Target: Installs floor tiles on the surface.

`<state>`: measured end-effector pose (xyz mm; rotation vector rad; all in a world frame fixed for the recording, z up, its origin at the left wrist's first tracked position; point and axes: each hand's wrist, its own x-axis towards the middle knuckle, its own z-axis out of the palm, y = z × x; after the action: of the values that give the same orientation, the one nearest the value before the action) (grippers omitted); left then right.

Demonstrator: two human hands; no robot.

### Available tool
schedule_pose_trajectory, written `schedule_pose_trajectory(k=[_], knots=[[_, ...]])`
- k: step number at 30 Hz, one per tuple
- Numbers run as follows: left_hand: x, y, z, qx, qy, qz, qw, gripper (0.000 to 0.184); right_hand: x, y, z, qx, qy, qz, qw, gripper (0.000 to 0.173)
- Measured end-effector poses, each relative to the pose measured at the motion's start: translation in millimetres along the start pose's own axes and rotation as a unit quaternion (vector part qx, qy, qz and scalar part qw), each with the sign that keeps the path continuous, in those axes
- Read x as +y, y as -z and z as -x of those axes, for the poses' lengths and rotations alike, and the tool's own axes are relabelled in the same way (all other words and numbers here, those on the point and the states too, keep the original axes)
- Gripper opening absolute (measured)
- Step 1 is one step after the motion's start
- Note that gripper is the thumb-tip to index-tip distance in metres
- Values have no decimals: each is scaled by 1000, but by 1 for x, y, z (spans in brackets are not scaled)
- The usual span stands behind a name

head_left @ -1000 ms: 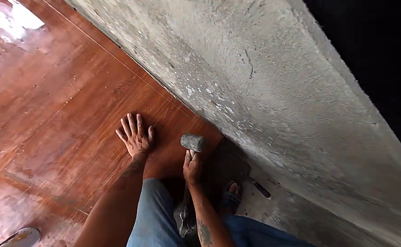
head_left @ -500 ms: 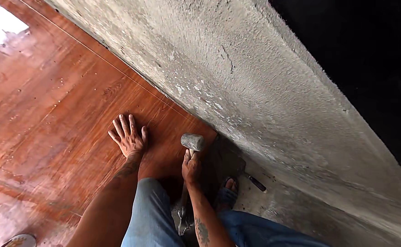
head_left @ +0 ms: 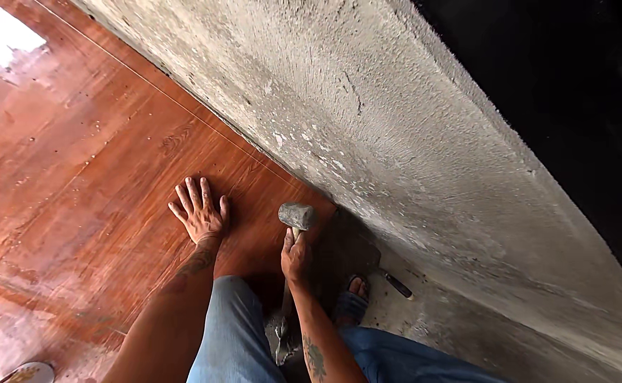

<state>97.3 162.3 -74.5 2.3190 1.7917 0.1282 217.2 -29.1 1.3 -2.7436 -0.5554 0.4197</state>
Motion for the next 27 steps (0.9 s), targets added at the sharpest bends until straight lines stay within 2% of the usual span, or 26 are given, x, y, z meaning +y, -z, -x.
schedule_pose_trajectory(k=[4,7,9,12,13,18,23,27], knots=[[0,0,0,-2,2,-1,1000,74,-10,10,-7,-82,-15,7,996,50],[-2,-2,-1,-3,0,3,1000,74,-22,1,-15,-82,46,-68,993,45],[-4,-4,1,-5,-4,8,1000,71,-33,-10,-26,-126,91,-106,982,42],[-6,-4,1,12,-12,15,1000,66,-60,-21,-41,-210,123,-73,967,48],[-6,-4,3,13,-13,17,1000,65,-66,-25,-41,-216,137,-64,965,51],[-6,-3,2,23,-16,33,999,59,-82,-55,-42,-137,233,-59,961,46],[-9,-8,4,49,-13,57,997,57,-95,-55,-32,-119,191,13,974,46],[-12,-9,5,72,-6,83,994,57,-93,-64,-30,-84,194,14,977,44]])
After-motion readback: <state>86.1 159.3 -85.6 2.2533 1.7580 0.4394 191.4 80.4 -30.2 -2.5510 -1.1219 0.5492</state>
